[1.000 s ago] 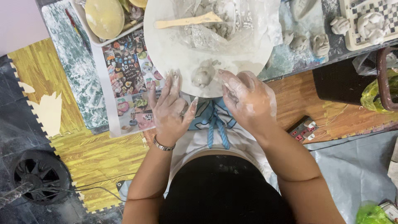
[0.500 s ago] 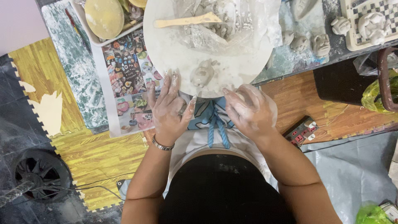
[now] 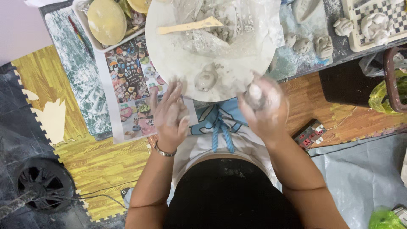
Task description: The person shapes a small piece of gray clay by hand, repeatedly rolling and pressing it into a compact form. They place the shaped clay onto a tray with other similar pieces and continue to handle and refine the clay with their hands.
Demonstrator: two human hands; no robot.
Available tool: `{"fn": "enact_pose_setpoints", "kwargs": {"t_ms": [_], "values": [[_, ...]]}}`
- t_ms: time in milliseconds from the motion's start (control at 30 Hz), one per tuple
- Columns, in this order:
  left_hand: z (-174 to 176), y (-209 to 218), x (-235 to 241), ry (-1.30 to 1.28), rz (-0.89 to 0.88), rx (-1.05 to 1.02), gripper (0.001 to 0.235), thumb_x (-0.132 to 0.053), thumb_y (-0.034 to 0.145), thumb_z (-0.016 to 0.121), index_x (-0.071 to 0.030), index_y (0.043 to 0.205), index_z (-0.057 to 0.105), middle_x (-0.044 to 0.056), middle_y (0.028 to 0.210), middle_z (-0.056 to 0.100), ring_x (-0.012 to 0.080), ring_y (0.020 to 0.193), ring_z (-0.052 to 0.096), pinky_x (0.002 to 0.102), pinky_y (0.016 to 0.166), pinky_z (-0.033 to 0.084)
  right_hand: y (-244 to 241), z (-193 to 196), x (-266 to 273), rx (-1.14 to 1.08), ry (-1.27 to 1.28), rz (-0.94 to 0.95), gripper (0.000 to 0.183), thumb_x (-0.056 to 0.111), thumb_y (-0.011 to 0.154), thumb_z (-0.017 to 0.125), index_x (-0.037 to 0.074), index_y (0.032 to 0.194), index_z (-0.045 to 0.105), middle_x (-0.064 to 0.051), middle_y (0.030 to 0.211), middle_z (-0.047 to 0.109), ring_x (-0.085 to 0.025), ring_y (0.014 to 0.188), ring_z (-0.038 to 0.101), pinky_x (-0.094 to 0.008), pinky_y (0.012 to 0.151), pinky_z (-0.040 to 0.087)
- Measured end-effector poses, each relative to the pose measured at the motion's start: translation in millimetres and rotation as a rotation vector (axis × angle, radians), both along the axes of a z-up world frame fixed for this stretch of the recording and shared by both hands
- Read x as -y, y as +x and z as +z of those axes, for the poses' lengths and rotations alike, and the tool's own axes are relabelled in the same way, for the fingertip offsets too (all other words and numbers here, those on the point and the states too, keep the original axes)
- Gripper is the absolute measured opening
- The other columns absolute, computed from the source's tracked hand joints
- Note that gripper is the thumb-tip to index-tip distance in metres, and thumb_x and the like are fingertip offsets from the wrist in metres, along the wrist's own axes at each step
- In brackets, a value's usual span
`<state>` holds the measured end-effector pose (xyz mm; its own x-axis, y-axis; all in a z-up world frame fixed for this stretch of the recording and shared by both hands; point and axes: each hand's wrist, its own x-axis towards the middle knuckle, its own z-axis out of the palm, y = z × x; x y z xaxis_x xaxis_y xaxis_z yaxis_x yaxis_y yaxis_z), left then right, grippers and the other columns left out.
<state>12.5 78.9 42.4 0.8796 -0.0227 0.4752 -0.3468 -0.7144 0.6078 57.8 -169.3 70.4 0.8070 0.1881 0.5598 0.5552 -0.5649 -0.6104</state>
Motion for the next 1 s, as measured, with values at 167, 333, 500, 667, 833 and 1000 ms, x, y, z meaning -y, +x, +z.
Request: {"fn": "enact_pose_setpoints", "kwargs": {"t_ms": [167, 333, 500, 667, 833, 1000], "values": [[9.0, -6.5, 11.3, 0.008, -0.082, 0.107, 0.063, -0.058, 0.109, 0.025, -0.009, 0.089, 0.058, 0.013, 0.096, 0.068, 0.0307, 0.092, 0.066, 0.050, 0.097, 0.049, -17.4, 10.2, -0.6, -0.579, -0.268, 0.475, 0.050, 0.025, 0.088, 0.084, 0.014, 0.132, 0.063, -0.004, 0.098, 0.075, -0.020, 0.076, 0.074, -0.032, 0.064, 0.061], [28.8, -9.6, 26.2, 0.135, -0.369, 0.006, 0.058, -0.062, 0.097, 0.059, -0.007, 0.080, 0.053, 0.010, 0.073, 0.056, 0.0269, 0.066, 0.059, 0.043, 0.065, 0.049, -23.2, 33.7, 5.2, -0.525, -0.319, 0.595, 0.072, 0.032, 0.081, 0.080, 0.017, 0.146, 0.054, -0.011, 0.104, 0.073, -0.032, 0.083, 0.071, -0.040, 0.071, 0.056], [35.3, -10.3, 45.3, 0.089, -0.392, -0.003, 0.047, -0.051, 0.092, 0.068, -0.005, 0.096, 0.060, 0.010, 0.078, 0.057, 0.0308, 0.071, 0.060, 0.044, 0.065, 0.049, -25.0, 31.0, 2.2, -0.516, -0.307, 0.583, 0.069, 0.034, 0.086, 0.082, 0.019, 0.147, 0.052, -0.011, 0.105, 0.072, -0.034, 0.085, 0.071, -0.041, 0.072, 0.057], [25.0, -15.7, 52.0, 0.140, -0.337, -0.070, 0.035, -0.038, 0.094, 0.066, -0.004, 0.095, 0.056, 0.011, 0.079, 0.056, 0.0313, 0.071, 0.059, 0.045, 0.067, 0.048, -31.5, 7.0, 5.6, -0.403, -0.120, 0.619, 0.074, 0.024, 0.088, 0.079, 0.010, 0.152, 0.043, -0.018, 0.125, 0.068, -0.037, 0.101, 0.069, -0.042, 0.081, 0.057], [15.0, -13.3, 56.0, 0.144, -0.306, -0.088, 0.042, -0.044, 0.096, 0.066, -0.004, 0.090, 0.055, 0.011, 0.073, 0.055, 0.0313, 0.067, 0.058, 0.046, 0.065, 0.048, -30.6, 0.7, 4.4, -0.526, -0.160, 0.610, 0.070, 0.017, 0.080, 0.078, 0.017, 0.143, 0.047, -0.019, 0.124, 0.065, -0.034, 0.107, 0.065, -0.042, 0.090, 0.053], [8.1, -12.5, 64.8, 0.029, -0.232, 0.017, 0.056, -0.062, 0.095, 0.051, -0.006, 0.093, 0.056, 0.011, 0.079, 0.060, 0.0290, 0.073, 0.062, 0.044, 0.069, 0.050, -24.0, 6.9, 15.2, -0.378, -0.387, 0.528, 0.081, 0.023, 0.079, 0.082, 0.016, 0.152, 0.047, -0.015, 0.109, 0.065, -0.034, 0.098, 0.064, -0.045, 0.085, 0.052]]}}
